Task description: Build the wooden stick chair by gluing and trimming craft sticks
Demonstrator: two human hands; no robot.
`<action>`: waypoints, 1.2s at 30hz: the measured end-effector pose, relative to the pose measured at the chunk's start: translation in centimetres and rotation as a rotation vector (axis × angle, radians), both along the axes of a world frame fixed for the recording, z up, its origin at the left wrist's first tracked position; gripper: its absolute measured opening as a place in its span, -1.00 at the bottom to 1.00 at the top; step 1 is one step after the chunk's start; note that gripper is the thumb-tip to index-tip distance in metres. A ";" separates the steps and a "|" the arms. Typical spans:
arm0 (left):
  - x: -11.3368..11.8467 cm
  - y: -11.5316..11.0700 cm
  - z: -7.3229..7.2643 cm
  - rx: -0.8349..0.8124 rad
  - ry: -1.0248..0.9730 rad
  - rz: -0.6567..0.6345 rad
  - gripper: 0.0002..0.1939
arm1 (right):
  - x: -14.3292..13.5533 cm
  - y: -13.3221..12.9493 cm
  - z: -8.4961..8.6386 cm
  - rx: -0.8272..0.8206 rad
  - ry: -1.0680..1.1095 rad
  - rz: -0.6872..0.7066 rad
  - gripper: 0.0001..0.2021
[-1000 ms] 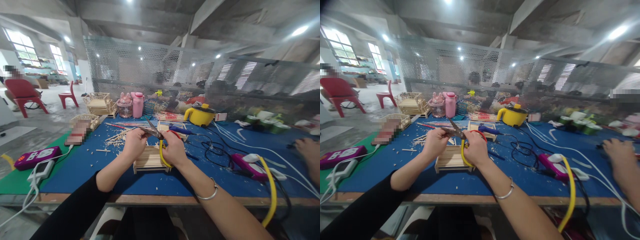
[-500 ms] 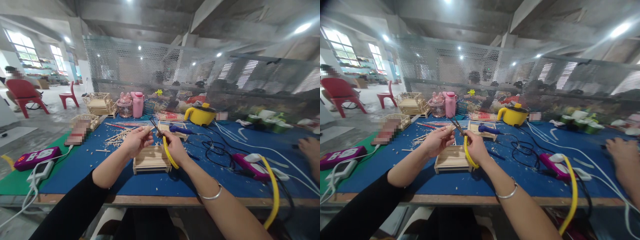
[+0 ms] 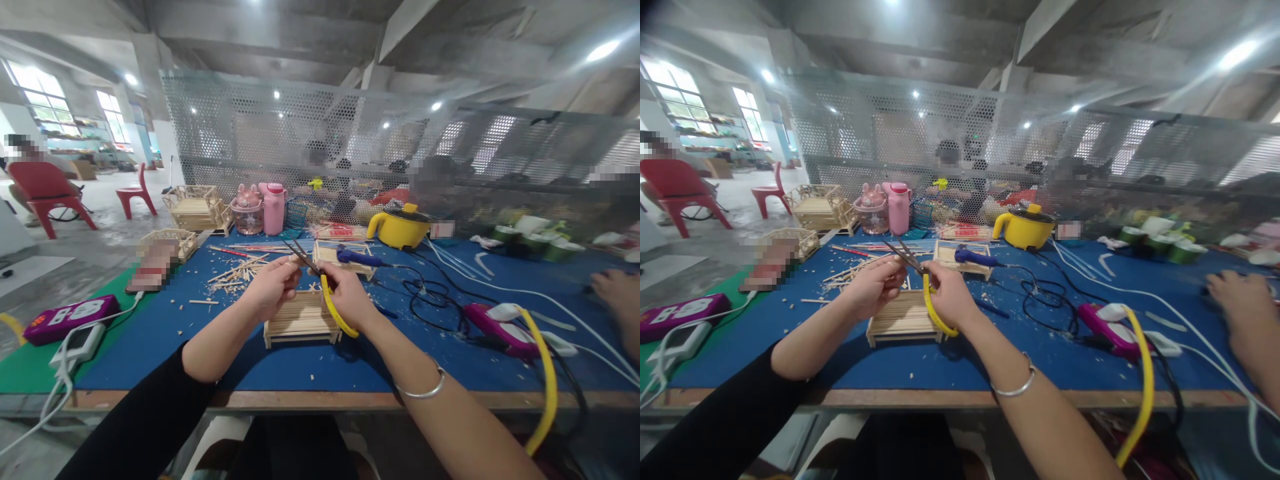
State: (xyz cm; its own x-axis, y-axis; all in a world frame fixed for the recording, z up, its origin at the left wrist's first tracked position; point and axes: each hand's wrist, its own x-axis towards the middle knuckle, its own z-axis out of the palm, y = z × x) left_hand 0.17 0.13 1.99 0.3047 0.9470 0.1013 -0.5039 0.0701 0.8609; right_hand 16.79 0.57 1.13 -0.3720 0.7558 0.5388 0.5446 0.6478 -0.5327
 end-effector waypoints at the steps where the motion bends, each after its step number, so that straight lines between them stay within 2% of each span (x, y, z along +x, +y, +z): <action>1: 0.0 0.0 0.0 -0.014 -0.015 0.002 -0.77 | 0.0 0.0 0.0 0.021 -0.017 -0.013 -0.61; 6: -0.1 -0.1 0.0 -0.018 -0.067 -0.024 -0.72 | 0.0 0.0 -0.1 0.064 -0.076 -0.037 -0.59; 12: -0.2 -0.4 0.1 0.060 0.011 -0.040 -0.62 | 0.1 0.0 0.1 0.130 -0.063 0.012 -0.52; 20: 0.5 -1.0 -0.3 0.100 -0.106 -0.077 -0.70 | -0.4 -0.4 -0.1 0.095 0.069 0.120 -0.48; 31: 0.4 -1.2 -0.4 0.125 -0.147 -0.144 -0.72 | -0.4 -0.7 0.1 0.068 0.107 0.231 -0.48; 36: 0.6 -1.2 -0.7 0.148 -0.150 -0.126 -0.75 | -0.7 -0.7 -0.2 0.134 0.100 0.194 -0.51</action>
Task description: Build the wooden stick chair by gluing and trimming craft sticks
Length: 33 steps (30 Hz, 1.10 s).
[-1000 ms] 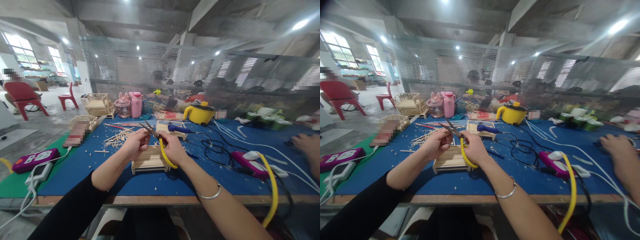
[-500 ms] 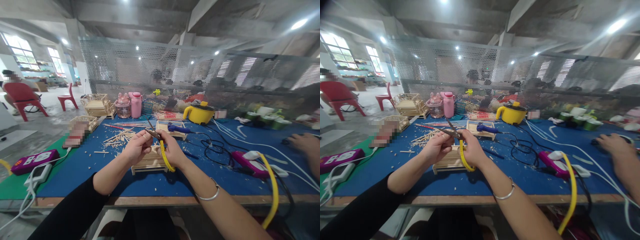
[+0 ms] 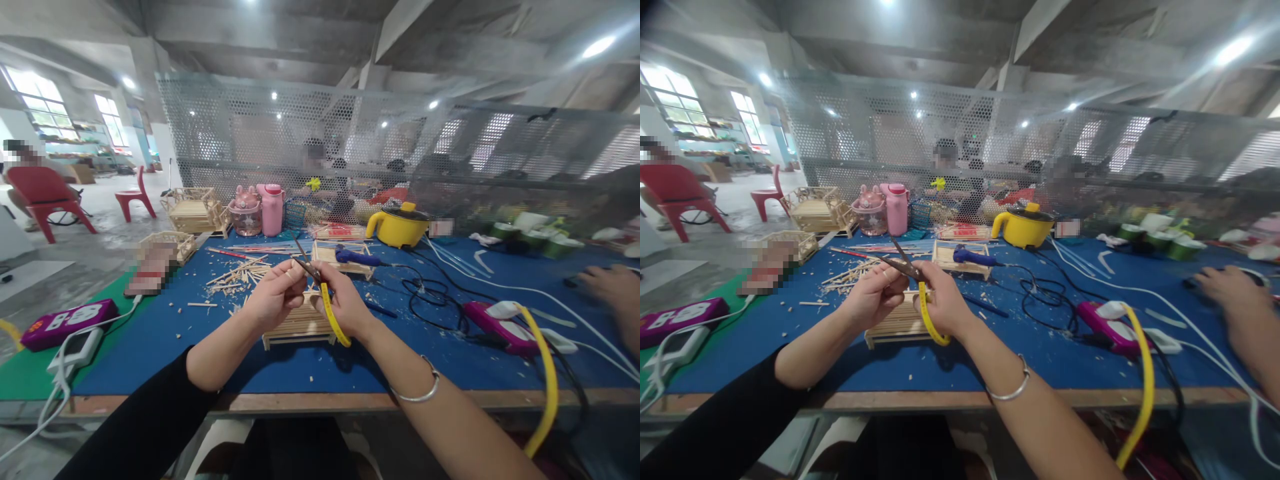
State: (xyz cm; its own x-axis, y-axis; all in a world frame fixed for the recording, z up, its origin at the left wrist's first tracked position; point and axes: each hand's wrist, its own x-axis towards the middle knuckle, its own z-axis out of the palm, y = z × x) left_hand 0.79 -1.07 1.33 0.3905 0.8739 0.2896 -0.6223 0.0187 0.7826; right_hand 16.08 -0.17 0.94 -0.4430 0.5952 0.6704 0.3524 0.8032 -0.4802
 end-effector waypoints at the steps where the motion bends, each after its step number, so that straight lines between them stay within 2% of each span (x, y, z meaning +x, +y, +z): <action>1: 0.1 0.0 0.0 0.001 -0.004 0.006 -0.75 | -0.1 0.0 -0.1 0.024 0.000 -0.030 -0.52; 6: 0.4 -0.1 -0.1 0.030 -0.019 0.069 -0.72 | -0.2 0.1 -1.0 0.156 -0.005 -0.172 -0.52; 11: 0.7 -0.2 -0.3 0.061 0.036 0.110 -0.69 | 0.2 0.3 -1.0 0.228 -0.041 -0.228 -0.57; 14: 0.8 -0.1 -0.2 0.042 0.060 0.115 -0.68 | 0.5 0.4 -0.5 0.192 -0.051 -0.250 -0.64; 18: 0.7 0.0 0.1 -0.026 0.026 0.124 -0.69 | 0.7 0.8 -0.2 0.062 0.087 -0.311 -0.73; 22: 0.6 0.2 0.4 -0.115 0.041 0.048 -0.72 | 0.8 1.3 -0.2 -0.090 0.290 -0.217 -0.75; 26: 0.3 0.6 0.3 -0.226 0.183 0.033 -0.81 | 0.6 1.0 0.1 -0.211 0.442 -0.090 -0.70; 29: 0.2 0.8 0.2 -0.303 0.264 0.043 -0.87 | 0.6 0.7 0.2 -0.206 0.421 -0.042 -0.62; 33: 0.2 0.7 0.2 -0.315 0.239 -0.027 -0.91 | 0.6 1.0 -0.5 -0.150 0.284 -0.050 -0.55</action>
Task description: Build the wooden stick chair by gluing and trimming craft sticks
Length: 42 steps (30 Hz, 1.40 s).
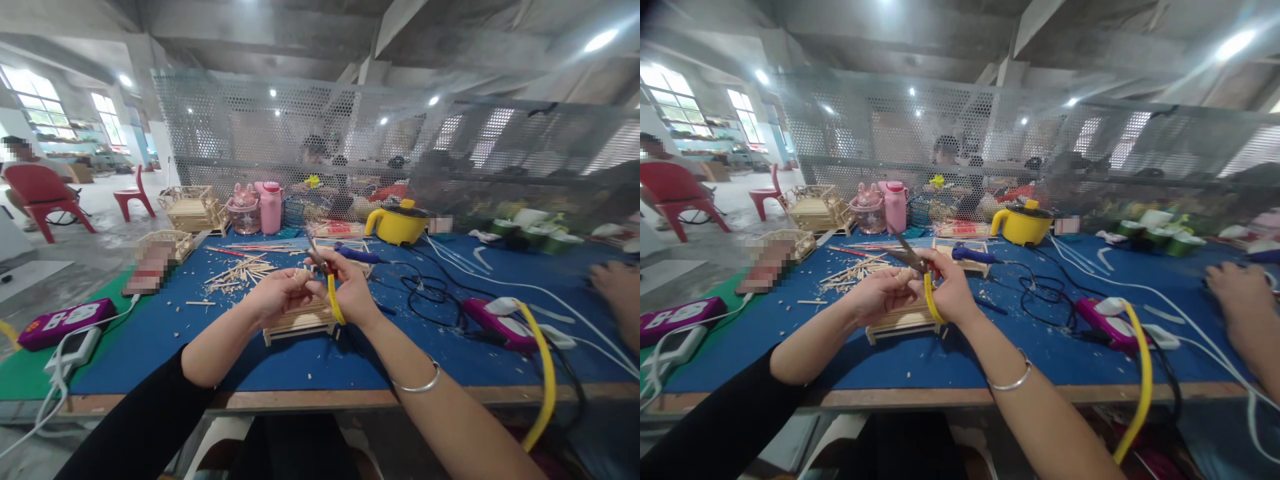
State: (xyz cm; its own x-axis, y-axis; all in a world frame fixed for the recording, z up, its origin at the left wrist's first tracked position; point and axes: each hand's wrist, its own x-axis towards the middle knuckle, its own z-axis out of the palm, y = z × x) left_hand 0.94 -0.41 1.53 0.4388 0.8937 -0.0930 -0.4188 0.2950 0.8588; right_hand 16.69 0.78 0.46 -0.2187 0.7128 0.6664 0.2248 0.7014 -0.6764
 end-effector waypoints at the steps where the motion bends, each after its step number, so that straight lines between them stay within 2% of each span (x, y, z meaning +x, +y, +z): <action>1: 0.0 0.0 0.0 -0.010 -0.006 -0.016 -0.92 | 0.0 0.1 -0.2 0.006 -0.035 -0.002 -0.56; 5: 0.0 0.0 -0.2 -0.066 0.006 -0.051 -0.95 | 0.1 0.3 -0.2 0.080 -0.140 -0.025 -0.59; 10: 0.0 -0.1 -0.1 -0.091 0.002 0.047 -0.89 | 0.2 0.0 0.4 0.211 -0.197 -0.061 -0.58; 14: -0.1 -0.1 -0.2 -0.078 0.000 0.023 -0.83 | 0.1 -0.1 0.5 0.174 -0.161 -0.042 -0.61; 18: -0.2 0.1 -0.7 -0.077 0.015 0.010 -0.88 | 0.0 0.0 0.2 0.145 -0.130 -0.015 -0.66; 22: -0.1 0.1 -0.8 0.029 -0.034 0.033 -0.79 | -0.2 0.2 -0.3 0.009 -0.049 0.081 -0.66; 26: 0.1 -0.2 -0.4 0.120 -0.049 0.018 -0.79 | -0.6 0.3 -0.5 -0.029 -0.016 0.155 -0.57; 30: -0.2 -0.3 -0.2 0.177 -0.041 -0.065 -0.80 | -0.9 0.0 -0.4 -0.121 0.062 0.228 -0.46; 35: -0.5 -0.3 -0.1 0.152 -0.083 -0.105 -0.72 | -1.0 -0.3 -0.2 -0.209 0.085 0.270 -0.36; 39: -0.3 -0.3 -0.1 0.119 -0.067 -0.083 -0.76 | -1.0 -0.4 -0.3 -0.203 0.096 0.279 -0.29; 42: -0.2 -0.3 -0.5 0.114 -0.074 -0.116 -0.72 | -1.0 -0.3 -0.5 -0.207 0.070 0.266 -0.29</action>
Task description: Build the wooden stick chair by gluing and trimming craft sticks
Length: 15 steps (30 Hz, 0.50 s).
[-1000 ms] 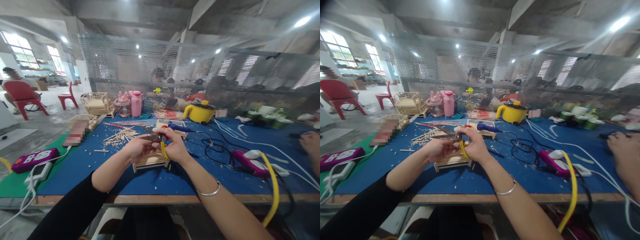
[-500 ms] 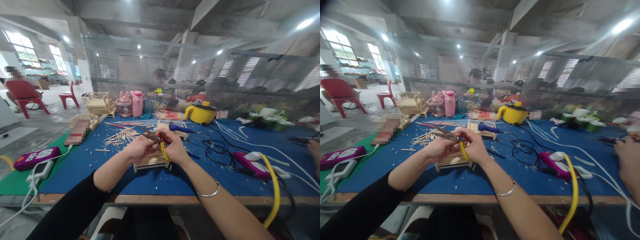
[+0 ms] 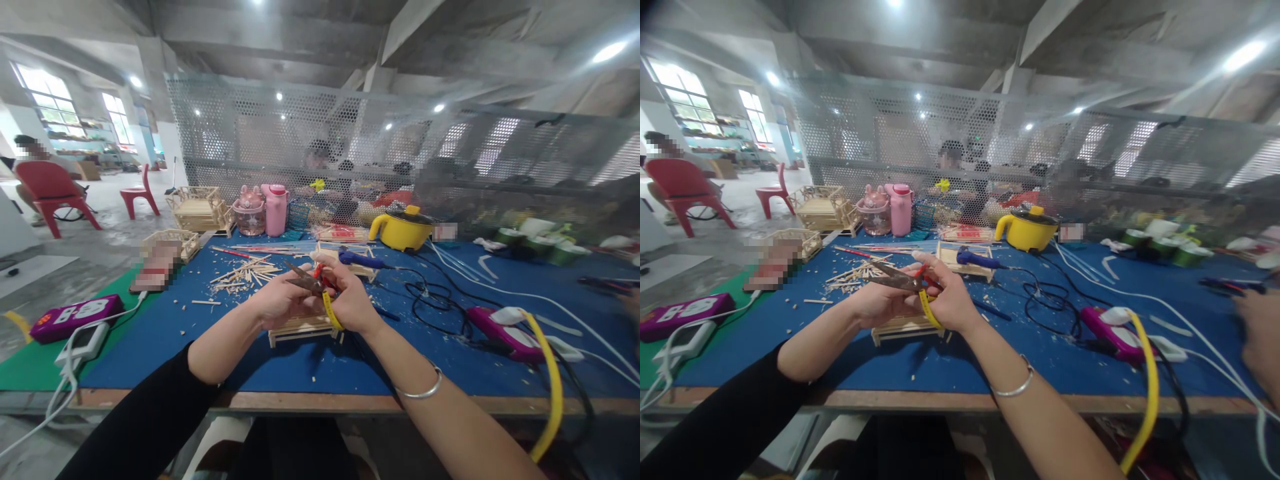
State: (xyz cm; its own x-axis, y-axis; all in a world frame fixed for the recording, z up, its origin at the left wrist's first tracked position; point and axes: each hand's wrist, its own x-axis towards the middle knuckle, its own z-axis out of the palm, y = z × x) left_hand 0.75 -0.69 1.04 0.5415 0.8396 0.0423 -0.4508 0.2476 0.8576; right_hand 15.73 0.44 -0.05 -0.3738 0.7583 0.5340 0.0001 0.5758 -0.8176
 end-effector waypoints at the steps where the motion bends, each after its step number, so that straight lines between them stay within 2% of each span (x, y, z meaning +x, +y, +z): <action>1: 0.0 0.0 -0.1 0.004 0.001 -0.012 -0.72 | 0.0 0.0 -0.1 0.006 -0.008 -0.006 -0.30; 6: -0.2 0.2 0.0 0.012 0.032 0.002 -0.76 | -0.2 0.0 0.1 0.027 0.035 -0.018 -0.34; 12: -1.2 0.2 1.1 -0.076 0.092 0.068 -0.61 | 0.2 0.0 0.7 -0.032 0.085 -0.052 -0.30; 15: -0.9 0.3 0.7 0.017 0.105 0.115 -0.53 | 0.3 0.3 0.4 -0.004 0.047 -0.034 -0.29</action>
State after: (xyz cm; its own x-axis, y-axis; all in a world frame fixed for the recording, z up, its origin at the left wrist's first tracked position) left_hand -0.15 -0.34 1.73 0.4436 0.8962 0.0051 -0.3828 0.1843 0.9053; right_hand 16.00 0.73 0.30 -0.3221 0.7722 0.5477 -0.0191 0.5731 -0.8193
